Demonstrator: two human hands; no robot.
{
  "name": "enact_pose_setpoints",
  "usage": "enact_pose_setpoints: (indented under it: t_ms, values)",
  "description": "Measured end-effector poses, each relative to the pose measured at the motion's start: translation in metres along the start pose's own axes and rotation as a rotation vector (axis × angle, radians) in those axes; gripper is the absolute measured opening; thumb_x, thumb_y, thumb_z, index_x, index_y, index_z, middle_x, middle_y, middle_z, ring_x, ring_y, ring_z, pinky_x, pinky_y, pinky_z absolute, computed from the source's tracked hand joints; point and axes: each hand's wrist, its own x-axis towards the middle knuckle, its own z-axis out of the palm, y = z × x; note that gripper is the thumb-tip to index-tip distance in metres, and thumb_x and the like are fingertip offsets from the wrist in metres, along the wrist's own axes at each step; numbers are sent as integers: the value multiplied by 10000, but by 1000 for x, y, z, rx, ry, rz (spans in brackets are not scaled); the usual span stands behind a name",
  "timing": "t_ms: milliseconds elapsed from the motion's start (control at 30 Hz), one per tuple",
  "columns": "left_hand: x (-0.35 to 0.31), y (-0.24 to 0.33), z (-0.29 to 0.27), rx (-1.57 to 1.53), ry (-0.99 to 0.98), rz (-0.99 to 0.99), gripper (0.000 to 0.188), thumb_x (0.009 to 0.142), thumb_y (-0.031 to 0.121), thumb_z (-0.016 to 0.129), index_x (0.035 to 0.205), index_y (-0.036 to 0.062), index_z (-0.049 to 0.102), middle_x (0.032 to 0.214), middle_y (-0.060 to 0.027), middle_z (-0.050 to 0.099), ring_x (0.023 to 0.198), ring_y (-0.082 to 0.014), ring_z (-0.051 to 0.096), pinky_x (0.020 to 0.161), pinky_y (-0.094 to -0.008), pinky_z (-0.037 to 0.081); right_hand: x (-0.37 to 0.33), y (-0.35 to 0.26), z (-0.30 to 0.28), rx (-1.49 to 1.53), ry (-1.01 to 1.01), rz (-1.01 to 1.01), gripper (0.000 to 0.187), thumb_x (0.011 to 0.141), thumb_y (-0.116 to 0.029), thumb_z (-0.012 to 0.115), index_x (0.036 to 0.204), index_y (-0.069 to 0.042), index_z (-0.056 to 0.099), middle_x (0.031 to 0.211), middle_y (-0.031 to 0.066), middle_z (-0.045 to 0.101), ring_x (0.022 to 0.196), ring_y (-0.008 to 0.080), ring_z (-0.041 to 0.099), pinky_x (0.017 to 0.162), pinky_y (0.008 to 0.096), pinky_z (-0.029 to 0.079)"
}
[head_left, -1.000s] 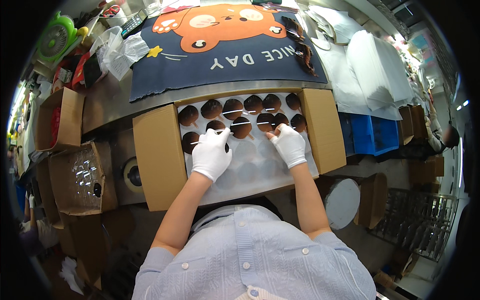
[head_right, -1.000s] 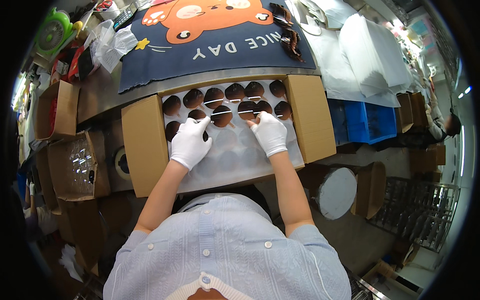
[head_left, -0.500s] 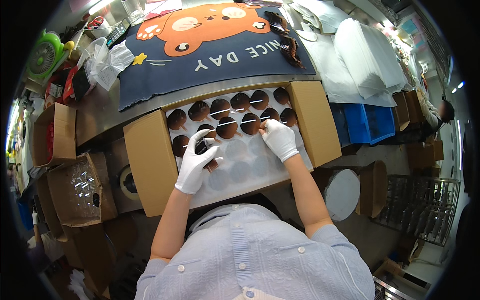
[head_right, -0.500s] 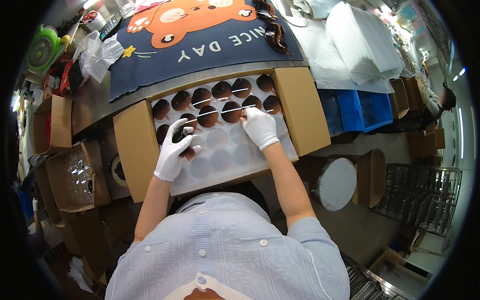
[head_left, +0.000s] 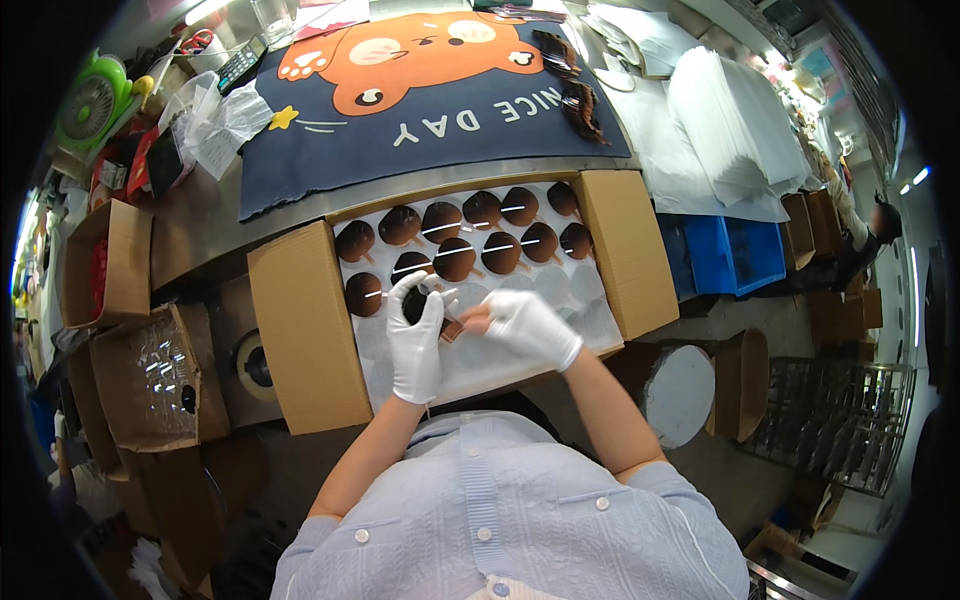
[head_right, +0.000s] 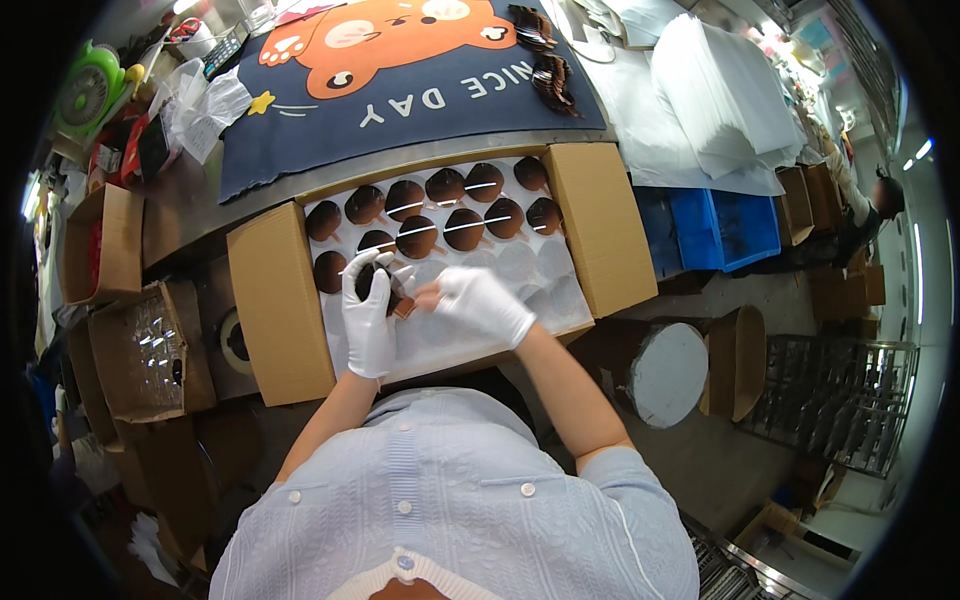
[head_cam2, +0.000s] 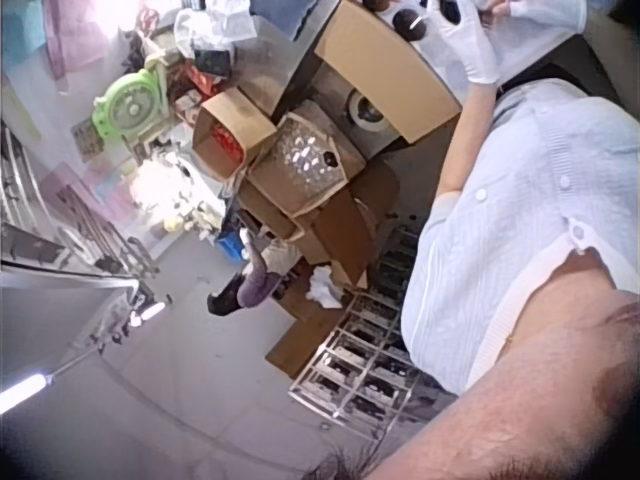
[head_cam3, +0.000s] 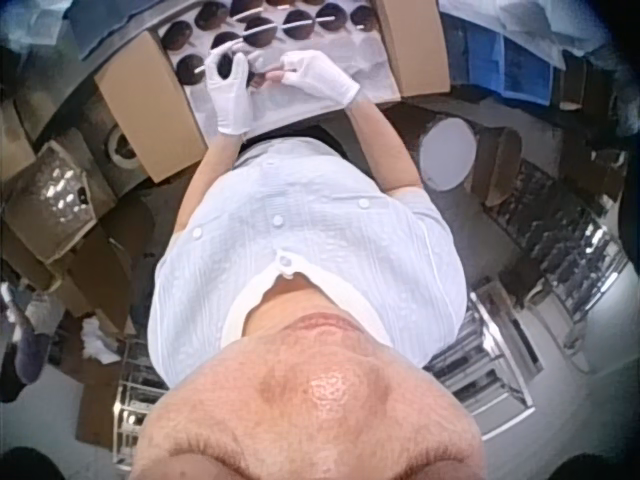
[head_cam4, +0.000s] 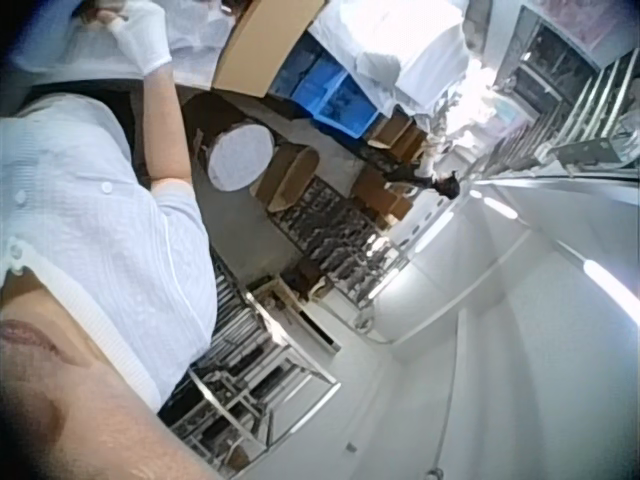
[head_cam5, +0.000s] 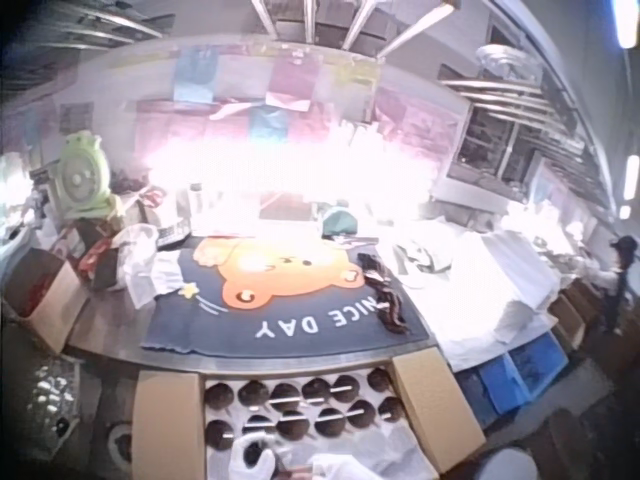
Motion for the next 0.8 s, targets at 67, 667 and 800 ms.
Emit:
enact_pose_setpoints:
  t_ms: [67,667,800]
  values:
    - [-3,0,-11,190,-11,-56,214,966,51,612,1177,52,579,1144,-27,603,997,-86,602,852,-236,521,2,-8,21,256,-68,211,231,869,-195,753,1024,-24,759,861,91,748,760,132,672,737,277,533]
    - [12,79,-80,-323,277,105,384,1050,352,487,1292,55,511,1305,-131,570,1228,-324,576,1033,-453,508,35,-39,58,-406,-45,11,222,792,-278,734,846,-67,776,718,150,701,634,271,683,635,352,547]
    - [11,92,-83,-271,268,121,289,1056,271,491,1260,68,516,1302,-116,557,1186,-303,602,988,-439,538,34,-35,45,-727,-129,138,234,823,-365,687,826,-153,786,711,118,693,701,302,694,654,407,555]
